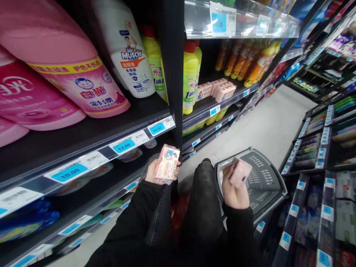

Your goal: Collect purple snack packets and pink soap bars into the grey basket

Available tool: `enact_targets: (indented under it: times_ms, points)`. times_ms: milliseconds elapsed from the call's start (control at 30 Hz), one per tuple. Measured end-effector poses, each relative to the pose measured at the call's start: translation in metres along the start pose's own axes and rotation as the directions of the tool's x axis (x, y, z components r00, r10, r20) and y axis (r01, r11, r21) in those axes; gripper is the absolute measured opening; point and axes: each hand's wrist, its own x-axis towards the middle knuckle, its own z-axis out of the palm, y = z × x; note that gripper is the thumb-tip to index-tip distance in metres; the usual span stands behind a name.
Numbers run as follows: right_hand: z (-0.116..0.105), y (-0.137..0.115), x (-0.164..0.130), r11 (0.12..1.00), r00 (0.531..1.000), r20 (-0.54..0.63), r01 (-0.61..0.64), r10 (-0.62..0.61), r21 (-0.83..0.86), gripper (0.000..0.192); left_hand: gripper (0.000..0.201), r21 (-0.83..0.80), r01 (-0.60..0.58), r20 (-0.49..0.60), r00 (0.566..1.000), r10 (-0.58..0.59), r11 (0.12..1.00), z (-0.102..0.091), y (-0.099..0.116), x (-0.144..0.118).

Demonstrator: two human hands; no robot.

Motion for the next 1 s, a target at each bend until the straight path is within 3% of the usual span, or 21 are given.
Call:
enact_targets:
  times_ms: [33, 100, 200, 267, 500, 667, 1000]
  points:
    - [0.011, 0.003, -0.003, 0.995, 0.99, -0.113, 0.084, -0.089, -0.051, 0.026, 0.058, 0.001, -0.005, -0.016, 1.0, 0.005, 1.0, -0.001, 0.0, 0.0]
    - [0.026, 0.009, -0.009, 0.972, 0.955, -0.217, 0.172, -0.204, -0.159, 0.027, 0.056, 0.003, -0.006, -0.035, 0.999, 0.006, 1.0, -0.003, -0.001, 0.0]
    - [0.035, 0.016, -0.014, 0.916, 0.944, -0.192, 0.189, -0.269, -0.354, 0.023, 0.056, 0.017, 0.023, -0.035, 0.999, -0.022, 1.0, -0.004, -0.001, 0.001]
    - [0.034, 0.018, -0.016, 0.901, 0.944, -0.183, 0.185, -0.274, -0.392, 0.021, 0.056, 0.026, 0.032, -0.027, 0.999, -0.031, 0.999, -0.004, -0.001, 0.0]
    - [0.033, 0.018, -0.021, 0.902, 0.96, -0.135, 0.176, -0.246, -0.394, 0.021, 0.055, 0.03, 0.044, -0.037, 0.998, -0.043, 0.999, -0.002, 0.0, -0.002]
    - [0.037, 0.017, -0.021, 0.916, 0.946, -0.181, 0.192, -0.268, -0.351, 0.024, 0.055, 0.032, 0.044, -0.033, 0.999, -0.043, 0.999, -0.003, 0.0, -0.001]
    - [0.025, 0.007, -0.016, 0.88, 0.93, -0.199, 0.199, -0.308, -0.431, 0.027, 0.054, 0.02, 0.04, -0.097, 0.995, -0.038, 0.999, -0.004, -0.001, 0.001]
